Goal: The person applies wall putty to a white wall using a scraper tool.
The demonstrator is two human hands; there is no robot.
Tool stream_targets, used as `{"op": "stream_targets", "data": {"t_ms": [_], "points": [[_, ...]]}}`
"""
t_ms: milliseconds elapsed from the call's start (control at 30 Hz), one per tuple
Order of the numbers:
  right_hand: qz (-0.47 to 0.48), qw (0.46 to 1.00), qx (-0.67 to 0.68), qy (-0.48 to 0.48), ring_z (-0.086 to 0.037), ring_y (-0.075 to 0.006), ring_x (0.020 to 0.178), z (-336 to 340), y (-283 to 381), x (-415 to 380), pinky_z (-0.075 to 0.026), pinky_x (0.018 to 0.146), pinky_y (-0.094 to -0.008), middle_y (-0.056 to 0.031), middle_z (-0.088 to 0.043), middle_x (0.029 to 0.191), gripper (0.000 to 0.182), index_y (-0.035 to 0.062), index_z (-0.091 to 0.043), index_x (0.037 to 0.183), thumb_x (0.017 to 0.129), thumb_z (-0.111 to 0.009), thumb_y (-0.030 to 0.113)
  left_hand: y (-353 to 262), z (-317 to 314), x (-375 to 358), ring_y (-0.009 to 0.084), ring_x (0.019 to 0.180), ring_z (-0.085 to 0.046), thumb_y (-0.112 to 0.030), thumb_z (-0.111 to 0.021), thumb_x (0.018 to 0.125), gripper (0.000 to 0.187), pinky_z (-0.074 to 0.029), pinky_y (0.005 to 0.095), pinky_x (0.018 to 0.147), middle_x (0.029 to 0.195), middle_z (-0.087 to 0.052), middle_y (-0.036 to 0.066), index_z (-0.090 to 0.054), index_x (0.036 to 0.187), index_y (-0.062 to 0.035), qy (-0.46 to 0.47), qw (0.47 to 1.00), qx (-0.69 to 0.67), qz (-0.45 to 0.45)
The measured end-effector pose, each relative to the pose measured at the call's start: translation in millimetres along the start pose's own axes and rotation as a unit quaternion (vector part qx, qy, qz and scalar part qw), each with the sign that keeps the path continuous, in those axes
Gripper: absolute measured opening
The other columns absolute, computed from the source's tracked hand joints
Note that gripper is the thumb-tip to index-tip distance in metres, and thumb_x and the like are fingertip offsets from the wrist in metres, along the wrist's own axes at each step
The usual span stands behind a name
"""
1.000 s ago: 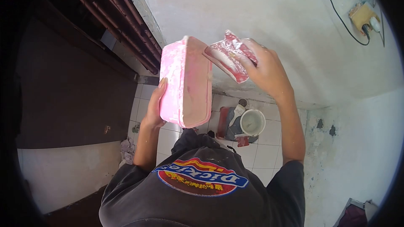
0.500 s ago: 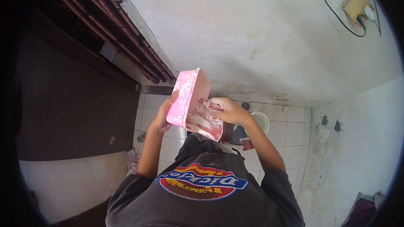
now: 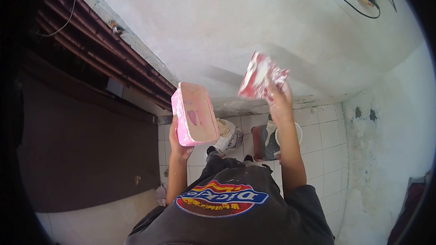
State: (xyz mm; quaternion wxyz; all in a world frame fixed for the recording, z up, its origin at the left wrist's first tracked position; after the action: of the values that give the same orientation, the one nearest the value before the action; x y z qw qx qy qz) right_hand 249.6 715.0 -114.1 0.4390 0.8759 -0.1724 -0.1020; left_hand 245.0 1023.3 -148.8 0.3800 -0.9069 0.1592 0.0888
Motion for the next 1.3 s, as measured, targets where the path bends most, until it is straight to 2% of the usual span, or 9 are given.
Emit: {"op": "stream_targets", "data": {"t_ms": [167, 233, 300, 367, 633, 767, 833, 1067, 1300], "points": [[0.2, 0.929, -0.272, -0.149, -0.06, -0.0126, 0.082, 2, 27, 37, -0.048, 0.073, -0.0282, -0.0081, -0.067, 0.093, 0.022, -0.0015, -0.06, 0.111, 0.095, -0.057, 0.013, -15, 9, 5, 0.0242, 0.117, -0.055, -0.042, -0.041, 0.099, 0.055, -0.045, 0.0401, 0.1, 0.129, -0.054, 0.011, -0.04, 0.137, -0.0034, 0.046, 0.999, 0.014, 0.009], [0.316, 0.841, -0.378, -0.222, -0.06, -0.0196, 0.074, -26, 37, 37, -0.047, 0.072, -0.0315, -0.0133, -0.067, 0.084, 0.02, -0.0026, -0.062, 0.105, 0.095, -0.055, 0.014, -20, 7, 3, 0.0245, 0.118, -0.054, -0.042, -0.041, 0.099, 0.055, -0.044, 0.0404, 0.1, 0.13, -0.053, 0.011, -0.039, 0.137, -0.0035, 0.066, 0.997, 0.035, 0.022], [0.27, 0.83, -0.426, -0.238, -0.062, -0.0287, 0.077, -30, 17, 48, -0.048, 0.074, -0.0346, -0.0179, -0.066, 0.088, 0.021, -0.0022, -0.062, 0.109, 0.094, -0.053, 0.01, -24, 2, 0, 0.0248, 0.119, -0.054, -0.042, -0.041, 0.099, 0.055, -0.044, 0.0407, 0.101, 0.13, -0.053, 0.011, -0.039, 0.138, -0.0035, 0.076, 0.995, 0.051, 0.028], [0.487, 0.695, -0.446, -0.284, -0.064, -0.0344, 0.083, -68, 21, 24, -0.05, 0.076, -0.0371, -0.0189, -0.067, 0.093, 0.023, -0.0021, -0.062, 0.111, 0.094, -0.051, 0.007, -26, -3, -4, 0.025, 0.118, -0.054, -0.043, -0.041, 0.099, 0.055, -0.043, 0.0407, 0.1, 0.129, -0.053, 0.011, -0.039, 0.138, -0.0039, 0.063, 0.995, 0.071, 0.042], [0.363, 0.815, -0.315, -0.325, -0.065, -0.0359, 0.092, -29, 42, 0, -0.05, 0.079, -0.0385, -0.0219, -0.067, 0.101, 0.025, -0.0022, -0.061, 0.115, 0.095, -0.049, 0.008, -39, 4, -2, 0.0236, 0.117, -0.054, -0.041, -0.041, 0.099, 0.053, -0.044, 0.0392, 0.099, 0.127, -0.054, 0.01, -0.041, 0.136, -0.0041, 0.094, 0.985, 0.119, 0.083], [0.387, 0.784, -0.305, -0.378, -0.064, -0.0364, 0.092, -7, 67, 21, -0.049, 0.079, -0.0399, -0.0218, -0.066, 0.102, 0.025, -0.0023, -0.061, 0.113, 0.094, -0.049, 0.008, -45, 8, -6, 0.0231, 0.117, -0.054, -0.041, -0.041, 0.098, 0.053, -0.044, 0.0391, 0.098, 0.127, -0.054, 0.01, -0.041, 0.136, -0.0045, 0.097, 0.982, 0.137, 0.088], [0.413, 0.687, -0.461, -0.38, -0.067, -0.0337, 0.089, -32, 57, 25, -0.05, 0.08, -0.0376, -0.0219, -0.067, 0.098, 0.026, -0.0043, -0.061, 0.113, 0.095, -0.05, 0.011, -46, 6, -5, 0.0232, 0.117, -0.054, -0.041, -0.041, 0.098, 0.052, -0.045, 0.0392, 0.098, 0.127, -0.054, 0.01, -0.041, 0.136, -0.0045, 0.107, 0.981, 0.137, 0.091], [0.37, 0.826, -0.333, -0.265, -0.065, -0.0376, 0.084, -47, 29, 7, -0.051, 0.075, -0.0384, -0.023, -0.066, 0.095, 0.025, -0.0039, -0.059, 0.113, 0.092, -0.052, 0.007, -44, 10, -1, 0.0267, 0.115, -0.055, -0.044, -0.038, 0.098, 0.055, -0.046, 0.0407, 0.096, 0.128, -0.054, 0.012, -0.041, 0.136, -0.0048, 0.095, 0.976, 0.165, 0.103], [0.359, 0.737, -0.424, -0.385, -0.062, -0.0401, 0.084, 14, 44, 48, -0.05, 0.076, -0.0402, -0.0226, -0.065, 0.091, 0.027, -0.0032, -0.06, 0.115, 0.092, -0.05, 0.008, -42, 5, -5, 0.0264, 0.116, -0.055, -0.044, -0.037, 0.098, 0.055, -0.046, 0.0406, 0.096, 0.128, -0.054, 0.012, -0.041, 0.137, -0.005, 0.099, 0.979, 0.148, 0.095]]}}
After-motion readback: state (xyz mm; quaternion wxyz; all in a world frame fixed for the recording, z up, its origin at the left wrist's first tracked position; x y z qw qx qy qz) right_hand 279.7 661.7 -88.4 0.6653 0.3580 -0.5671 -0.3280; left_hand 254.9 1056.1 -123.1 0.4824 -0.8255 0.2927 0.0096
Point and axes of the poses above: each hand's wrist, its own x-axis towards the middle knuckle, its own z-axis out of the back of the hand, y = z × x, the point moved 6 cm from there along x, towards the middle knuckle
